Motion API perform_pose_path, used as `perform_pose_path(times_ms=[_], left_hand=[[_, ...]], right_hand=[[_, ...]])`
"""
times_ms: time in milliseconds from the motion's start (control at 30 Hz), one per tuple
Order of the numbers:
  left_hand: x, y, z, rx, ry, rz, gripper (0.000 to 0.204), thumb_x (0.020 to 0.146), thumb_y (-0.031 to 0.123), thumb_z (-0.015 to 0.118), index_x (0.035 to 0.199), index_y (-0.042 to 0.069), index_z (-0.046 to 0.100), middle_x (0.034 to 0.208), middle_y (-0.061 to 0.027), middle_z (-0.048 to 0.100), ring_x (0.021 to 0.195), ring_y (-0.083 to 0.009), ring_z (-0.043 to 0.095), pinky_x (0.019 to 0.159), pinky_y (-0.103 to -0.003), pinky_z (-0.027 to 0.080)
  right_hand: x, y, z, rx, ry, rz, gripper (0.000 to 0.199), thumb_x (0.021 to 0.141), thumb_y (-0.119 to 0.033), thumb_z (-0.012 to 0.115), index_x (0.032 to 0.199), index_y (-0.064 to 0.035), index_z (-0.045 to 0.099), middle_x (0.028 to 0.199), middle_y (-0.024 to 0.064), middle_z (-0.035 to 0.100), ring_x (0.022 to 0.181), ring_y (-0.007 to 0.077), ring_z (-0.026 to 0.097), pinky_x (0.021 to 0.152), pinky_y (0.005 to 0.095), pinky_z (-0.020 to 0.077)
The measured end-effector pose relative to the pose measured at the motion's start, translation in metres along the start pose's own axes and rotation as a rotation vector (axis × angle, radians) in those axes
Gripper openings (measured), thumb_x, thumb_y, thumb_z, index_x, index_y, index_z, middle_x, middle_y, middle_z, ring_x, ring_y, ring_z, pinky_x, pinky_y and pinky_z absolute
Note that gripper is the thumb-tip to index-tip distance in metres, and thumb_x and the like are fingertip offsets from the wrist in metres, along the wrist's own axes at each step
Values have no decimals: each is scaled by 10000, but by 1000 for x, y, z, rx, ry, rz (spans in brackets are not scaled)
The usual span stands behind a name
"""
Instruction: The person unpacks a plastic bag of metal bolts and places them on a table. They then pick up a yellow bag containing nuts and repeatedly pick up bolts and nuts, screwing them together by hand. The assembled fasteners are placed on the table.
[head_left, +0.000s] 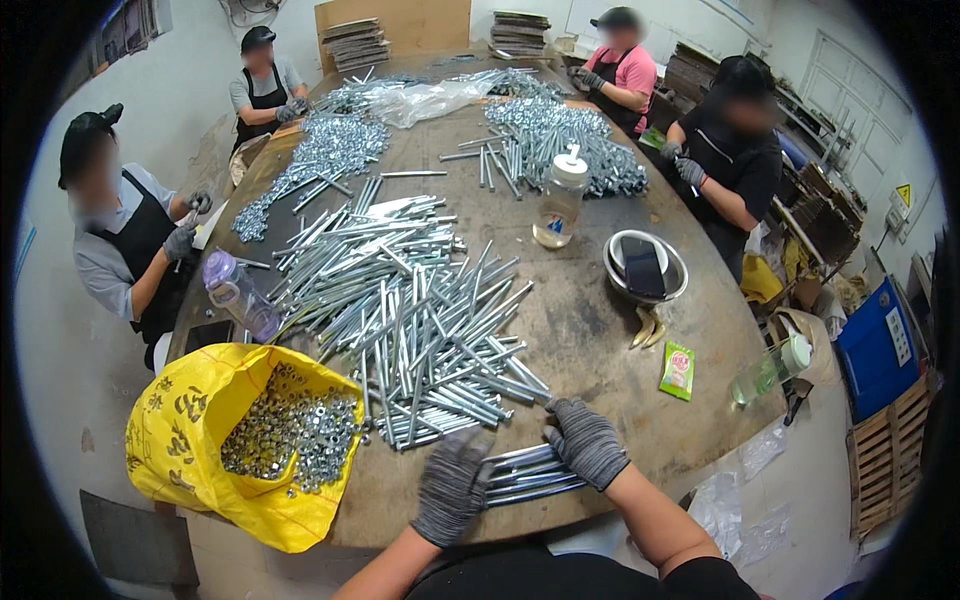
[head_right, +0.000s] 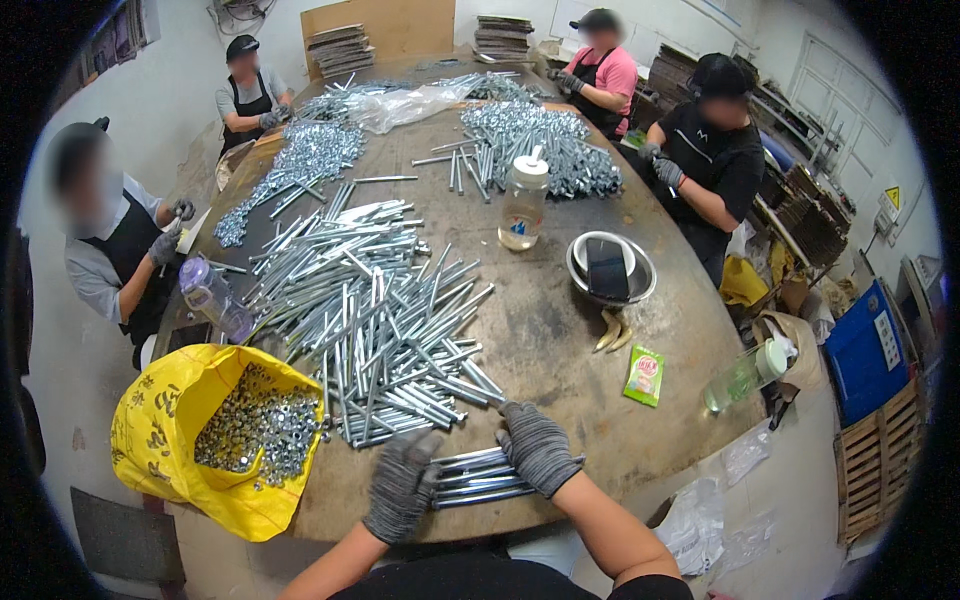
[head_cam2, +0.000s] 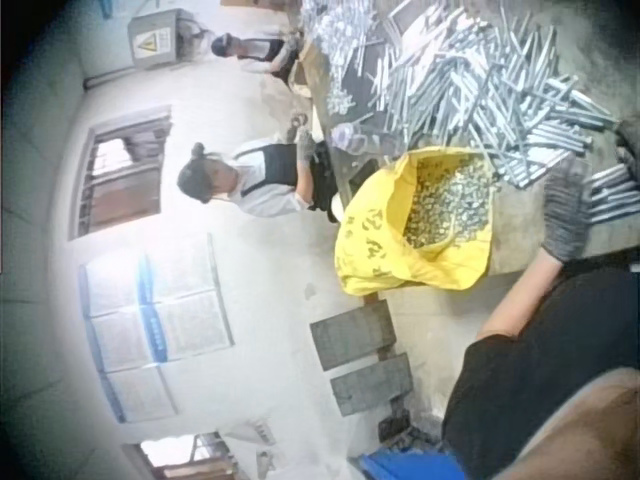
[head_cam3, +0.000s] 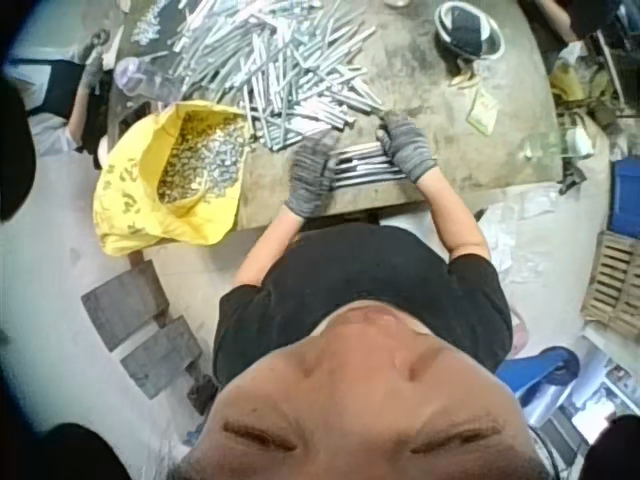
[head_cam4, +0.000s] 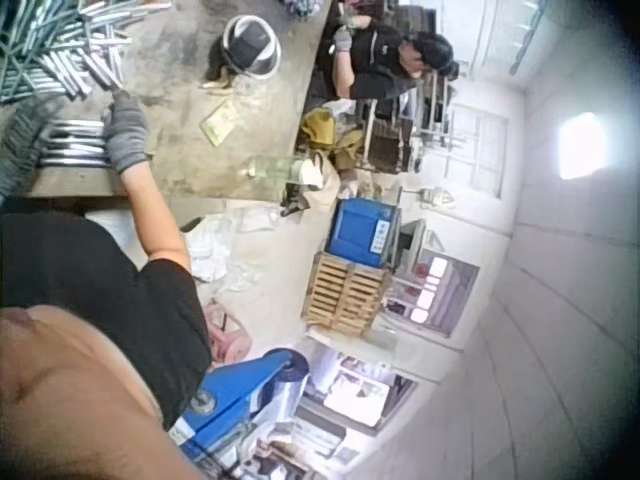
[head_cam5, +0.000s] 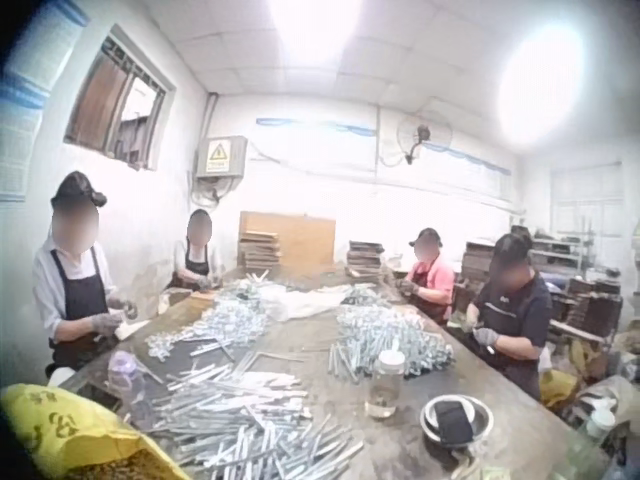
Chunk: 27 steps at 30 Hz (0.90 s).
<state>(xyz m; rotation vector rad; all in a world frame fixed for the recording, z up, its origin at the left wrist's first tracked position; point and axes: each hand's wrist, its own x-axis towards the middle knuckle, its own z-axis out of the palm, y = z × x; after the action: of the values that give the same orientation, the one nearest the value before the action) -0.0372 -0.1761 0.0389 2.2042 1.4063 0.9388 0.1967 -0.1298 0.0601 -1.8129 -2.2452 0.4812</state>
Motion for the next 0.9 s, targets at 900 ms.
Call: perform_pose_path(times_ms=[900], left_hand=[[89, -55, -2, 576, -70, 274, 706, 804, 601, 578, 1332, 136, 528, 1420, -160, 443, 1360, -345, 347, 1123, -617, 108]], right_hand=[[37, -6, 13, -175, 71, 174, 302, 866, -141, 541, 1154, -53, 545, 1084, 198, 586, 916, 359, 646, 777, 456, 520]])
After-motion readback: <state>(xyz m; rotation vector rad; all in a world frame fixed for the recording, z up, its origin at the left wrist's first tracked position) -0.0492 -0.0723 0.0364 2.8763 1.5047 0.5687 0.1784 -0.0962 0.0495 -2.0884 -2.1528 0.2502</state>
